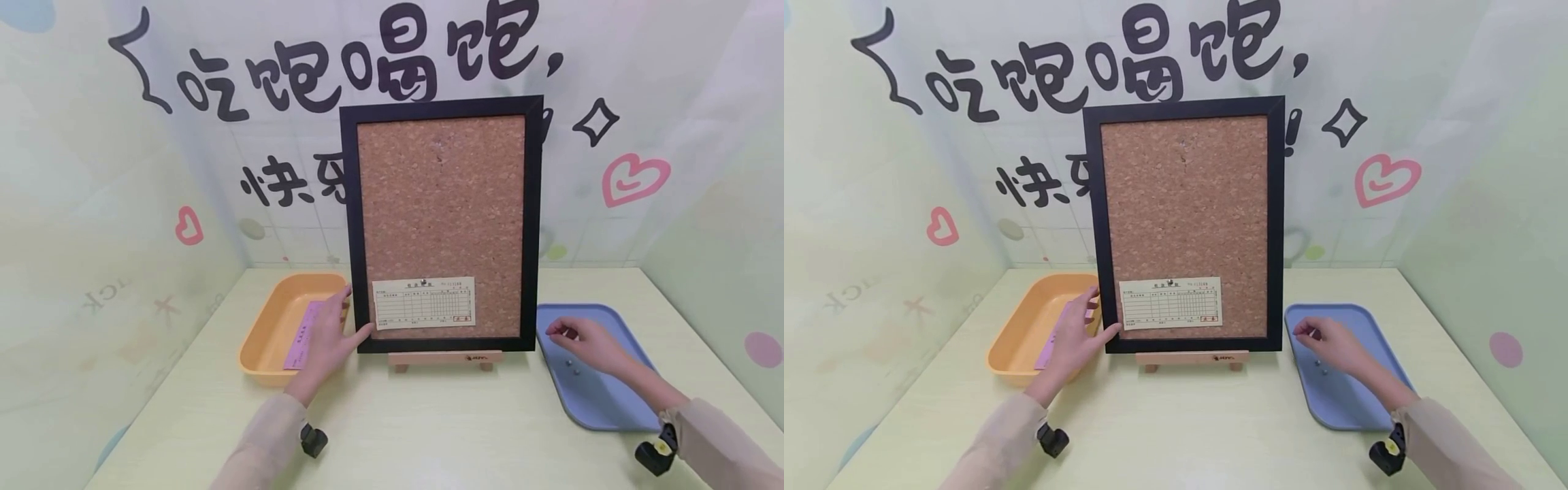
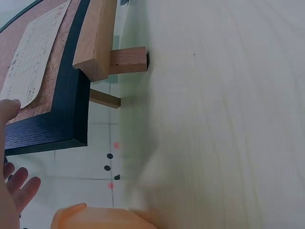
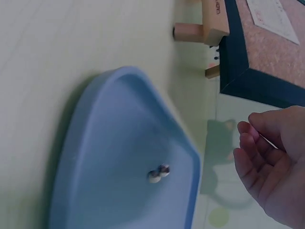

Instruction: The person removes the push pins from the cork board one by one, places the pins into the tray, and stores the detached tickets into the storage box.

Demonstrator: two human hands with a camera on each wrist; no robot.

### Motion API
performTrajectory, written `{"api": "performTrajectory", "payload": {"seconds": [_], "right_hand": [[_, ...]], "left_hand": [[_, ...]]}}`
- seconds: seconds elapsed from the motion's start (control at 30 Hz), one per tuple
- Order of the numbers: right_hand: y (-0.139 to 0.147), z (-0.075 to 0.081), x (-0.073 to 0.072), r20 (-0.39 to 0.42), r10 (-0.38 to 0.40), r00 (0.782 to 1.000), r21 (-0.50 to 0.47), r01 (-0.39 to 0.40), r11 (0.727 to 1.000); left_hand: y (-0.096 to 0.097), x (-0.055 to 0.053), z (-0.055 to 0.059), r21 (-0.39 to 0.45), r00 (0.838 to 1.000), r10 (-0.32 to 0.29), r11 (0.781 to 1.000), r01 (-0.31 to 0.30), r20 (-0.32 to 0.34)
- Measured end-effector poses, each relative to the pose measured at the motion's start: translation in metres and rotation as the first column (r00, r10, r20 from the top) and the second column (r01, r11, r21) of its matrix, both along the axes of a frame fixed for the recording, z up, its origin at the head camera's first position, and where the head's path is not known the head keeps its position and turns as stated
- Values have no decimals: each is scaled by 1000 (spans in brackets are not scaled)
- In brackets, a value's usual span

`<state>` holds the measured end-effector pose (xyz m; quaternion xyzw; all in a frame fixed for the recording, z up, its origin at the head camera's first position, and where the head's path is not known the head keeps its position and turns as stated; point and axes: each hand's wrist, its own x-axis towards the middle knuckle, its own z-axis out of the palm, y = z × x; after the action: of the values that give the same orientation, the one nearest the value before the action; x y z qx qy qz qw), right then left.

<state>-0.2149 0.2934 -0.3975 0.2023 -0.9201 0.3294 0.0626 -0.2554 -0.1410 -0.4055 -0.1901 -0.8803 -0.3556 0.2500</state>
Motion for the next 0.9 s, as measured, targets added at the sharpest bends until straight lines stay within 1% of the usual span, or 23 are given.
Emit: {"api": "performTrajectory", "payload": {"seconds": [0.1, 0.17, 0.27, 0.4, 0.5, 0.63, 0.77, 0.9], "right_hand": [[-7, 6, -2, -2, 9, 1000, 1, -9, 1000], [-12, 10, -4, -9, 10, 1000, 9, -10, 1000], [-17, 16, -6, -30, -4, 1000, 20, 4, 1000], [-26, 25, -6, -57, -20, 998, 18, 21, 1000], [-38, 34, -4, -37, -9, 999, 24, 10, 1000], [-60, 48, -7, -12, 23, 1000, 35, -22, 999], [-80, 54, -13, -42, 45, 998, 30, -44, 999], [-97, 55, -22, -70, 50, 996, 17, -49, 999]], "left_hand": [[3, -2, -4, -8, 998, -6, 1000, 5, -64], [5, -3, -5, -1, 996, -9, 1000, 9, -85], [7, -3, -6, 11, 997, -8, 1000, 9, -83], [11, -3, -7, 12, 999, 6, 1000, -5, -52], [14, -5, -8, 15, 998, 22, 1000, -21, -65], [16, -5, -9, 20, 994, 39, 999, -37, -100], [19, -6, -10, 23, 992, 44, 999, -42, -114], [21, -7, -12, 20, 990, 45, 999, -42, -131]]}}
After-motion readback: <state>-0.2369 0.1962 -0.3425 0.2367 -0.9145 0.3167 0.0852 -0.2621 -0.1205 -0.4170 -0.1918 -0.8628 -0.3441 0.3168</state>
